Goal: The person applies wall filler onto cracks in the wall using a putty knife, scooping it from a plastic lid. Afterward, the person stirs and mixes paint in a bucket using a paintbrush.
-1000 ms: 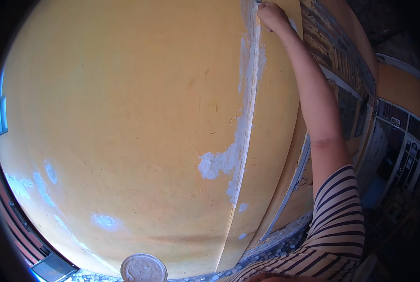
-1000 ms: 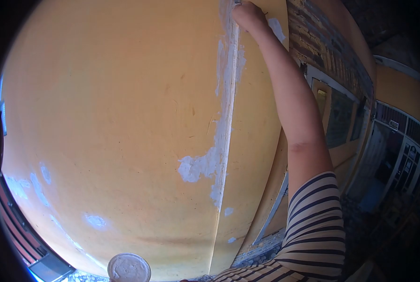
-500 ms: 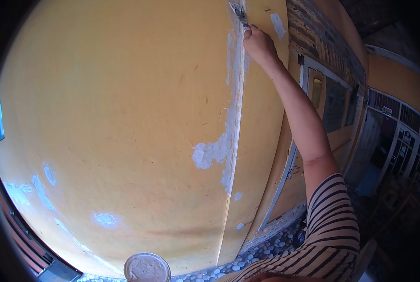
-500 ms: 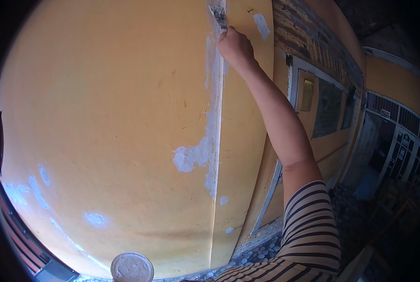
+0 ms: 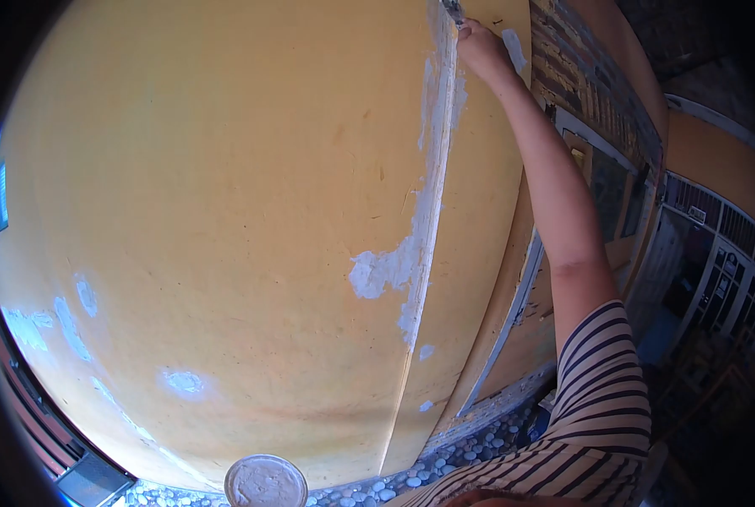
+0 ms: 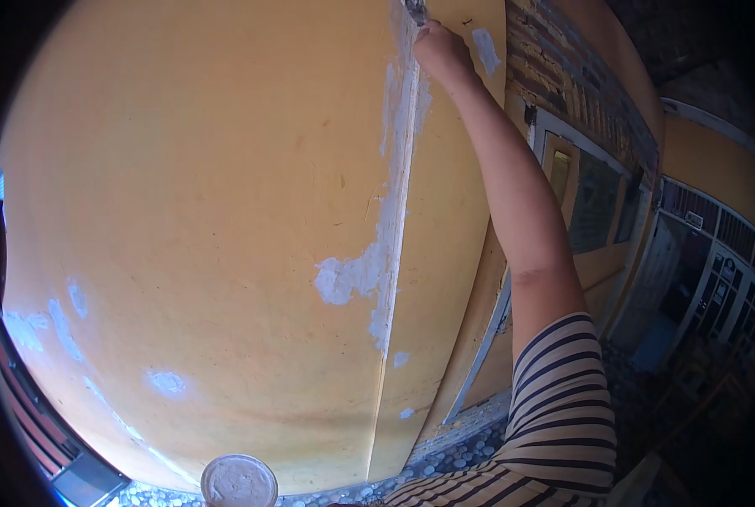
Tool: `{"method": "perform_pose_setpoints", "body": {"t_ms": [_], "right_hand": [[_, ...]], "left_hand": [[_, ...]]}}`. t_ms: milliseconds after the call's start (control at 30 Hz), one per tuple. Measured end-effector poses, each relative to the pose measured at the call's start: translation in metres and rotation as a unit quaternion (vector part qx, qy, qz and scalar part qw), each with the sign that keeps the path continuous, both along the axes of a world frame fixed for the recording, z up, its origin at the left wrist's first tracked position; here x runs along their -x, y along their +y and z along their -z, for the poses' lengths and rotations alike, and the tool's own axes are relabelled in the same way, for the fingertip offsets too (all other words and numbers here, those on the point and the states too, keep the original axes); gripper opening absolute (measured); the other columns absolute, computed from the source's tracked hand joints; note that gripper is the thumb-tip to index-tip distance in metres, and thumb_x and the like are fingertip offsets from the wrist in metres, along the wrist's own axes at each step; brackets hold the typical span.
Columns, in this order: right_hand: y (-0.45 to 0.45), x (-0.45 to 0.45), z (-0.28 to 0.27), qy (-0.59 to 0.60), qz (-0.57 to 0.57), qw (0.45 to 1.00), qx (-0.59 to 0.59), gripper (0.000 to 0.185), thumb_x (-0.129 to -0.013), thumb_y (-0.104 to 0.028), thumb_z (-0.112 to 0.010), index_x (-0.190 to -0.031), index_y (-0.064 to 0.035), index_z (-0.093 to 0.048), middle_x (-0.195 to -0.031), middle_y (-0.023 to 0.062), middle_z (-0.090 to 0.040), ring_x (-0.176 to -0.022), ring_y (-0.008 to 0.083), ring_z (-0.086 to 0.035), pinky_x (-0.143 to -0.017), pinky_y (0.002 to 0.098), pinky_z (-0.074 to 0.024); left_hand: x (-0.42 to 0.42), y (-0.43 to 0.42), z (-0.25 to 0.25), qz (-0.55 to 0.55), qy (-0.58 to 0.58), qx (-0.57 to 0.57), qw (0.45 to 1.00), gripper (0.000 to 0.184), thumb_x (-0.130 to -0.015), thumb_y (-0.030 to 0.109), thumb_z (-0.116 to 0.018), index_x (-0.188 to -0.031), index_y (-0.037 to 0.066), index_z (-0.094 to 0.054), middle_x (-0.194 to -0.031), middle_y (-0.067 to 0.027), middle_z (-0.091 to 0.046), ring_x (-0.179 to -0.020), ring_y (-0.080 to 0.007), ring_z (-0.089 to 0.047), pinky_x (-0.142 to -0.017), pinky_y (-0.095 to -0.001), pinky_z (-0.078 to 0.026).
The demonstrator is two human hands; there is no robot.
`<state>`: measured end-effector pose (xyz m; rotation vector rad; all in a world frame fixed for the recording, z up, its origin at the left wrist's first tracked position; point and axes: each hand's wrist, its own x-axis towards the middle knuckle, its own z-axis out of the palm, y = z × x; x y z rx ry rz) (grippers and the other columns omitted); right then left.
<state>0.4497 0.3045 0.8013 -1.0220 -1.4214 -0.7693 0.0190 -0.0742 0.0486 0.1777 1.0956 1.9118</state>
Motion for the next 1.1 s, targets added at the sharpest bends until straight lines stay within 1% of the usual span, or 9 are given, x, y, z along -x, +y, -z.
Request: {"method": "perform_pose_setpoints", "body": {"t_ms": [300,367,467,567,633,767,833,867,1100], "right_hand": [[-0.021,0.011,0.134,0.007,0.033,0.997,0.076,0.044,-0.1,-0.028,-0.039,-0.138,-0.0102,-0.054,-0.107,0.0276,-0.068,-0.1,0.0448,-0.066,-0.091,0.0512,-0.0525],[-0.032,0.003,0.146,0.01,0.011,0.995,0.096,0.044,-0.1,-0.03,-0.042,-0.138,-0.0121,-0.055,-0.113,0.022,-0.068,-0.105,0.0412,-0.065,-0.094,0.0444,-0.0516],[-0.041,-0.008,0.124,0.019,-0.038,0.999,0.017,0.043,-0.1,-0.031,-0.045,-0.138,-0.0127,-0.056,-0.111,0.0218,-0.069,-0.103,0.0386,-0.067,-0.092,0.0426,-0.0525],[-0.061,-0.005,0.071,0.045,-0.036,0.998,0.032,0.046,-0.099,-0.031,-0.044,-0.139,-0.0108,-0.054,-0.116,0.0218,-0.068,-0.108,0.041,-0.065,-0.095,0.0451,-0.0519],[-0.039,-0.018,0.027,0.034,-0.022,0.999,-0.029,0.047,-0.099,-0.035,-0.044,-0.139,-0.0125,-0.054,-0.122,0.0208,-0.066,-0.114,0.0389,-0.063,-0.096,0.0432,-0.0511],[-0.036,-0.024,-0.035,0.026,0.027,0.999,-0.023,0.051,-0.097,-0.04,-0.047,-0.142,-0.0147,-0.053,-0.12,0.0191,-0.068,-0.109,0.0355,-0.066,-0.094,0.0414,-0.0512],[-0.028,-0.028,-0.061,0.022,0.031,0.996,-0.076,0.036,-0.096,-0.027,-0.048,-0.125,-0.0105,-0.063,-0.109,0.0227,-0.069,-0.101,0.042,-0.066,-0.088,0.0479,-0.0526],[-0.021,-0.031,-0.075,0.023,0.049,0.994,-0.094,0.036,-0.096,-0.027,-0.049,-0.126,-0.0141,-0.063,-0.109,0.0213,-0.069,-0.1,0.0417,-0.066,-0.087,0.0475,-0.053],[-0.016,-0.022,-0.132,0.058,0.053,0.992,-0.095,0.034,-0.094,-0.026,-0.051,-0.121,-0.0119,-0.067,-0.108,0.0191,-0.071,-0.1,0.0385,-0.068,-0.084,0.0471,-0.0539]], "left_hand": [[0.006,0.016,-0.028,0.038,0.019,0.017,0.999,0.043,-0.105,0.032,-0.046,-0.134,0.001,-0.052,-0.125,-0.0168,-0.06,-0.109,-0.027,-0.063,-0.083,-0.0393,-0.057],[0.007,0.014,-0.028,0.036,0.021,0.021,0.999,0.043,-0.105,0.032,-0.046,-0.134,0.001,-0.052,-0.125,-0.0167,-0.06,-0.109,-0.0269,-0.063,-0.083,-0.0392,-0.057],[0.006,0.012,-0.03,0.032,0.02,0.03,0.999,0.043,-0.105,0.032,-0.046,-0.133,0.001,-0.052,-0.125,-0.0166,-0.06,-0.108,-0.0269,-0.063,-0.083,-0.039,-0.057],[0.006,0.011,-0.032,0.028,0.019,0.038,0.999,0.042,-0.105,0.032,-0.046,-0.133,0.001,-0.052,-0.125,-0.0165,-0.06,-0.108,-0.0268,-0.063,-0.083,-0.0389,-0.057],[0.005,0.011,-0.033,0.025,0.019,0.044,0.999,0.042,-0.105,0.032,-0.046,-0.133,0.001,-0.052,-0.125,-0.0164,-0.06,-0.108,-0.0267,-0.063,-0.083,-0.0388,-0.057],[0.004,0.012,-0.033,0.014,0.022,0.038,0.999,0.042,-0.105,0.032,-0.046,-0.132,0.001,-0.053,-0.125,-0.0166,-0.06,-0.108,-0.0268,-0.063,-0.083,-0.039,-0.057],[0.003,0.014,-0.032,0.01,0.024,0.033,0.999,0.042,-0.105,0.031,-0.046,-0.132,0.0,-0.053,-0.125,-0.0167,-0.06,-0.108,-0.0268,-0.063,-0.083,-0.0392,-0.057],[0.002,0.014,-0.031,0.004,0.025,0.03,0.999,0.042,-0.104,0.031,-0.046,-0.132,0.0,-0.053,-0.125,-0.0168,-0.06,-0.108,-0.0268,-0.063,-0.083,-0.0393,-0.057],[-0.004,0.019,-0.027,-0.031,0.033,0.015,0.999,0.042,-0.104,0.031,-0.046,-0.131,0.0,-0.053,-0.125,-0.0174,-0.059,-0.109,-0.0269,-0.062,-0.083,-0.04,-0.057]]}}
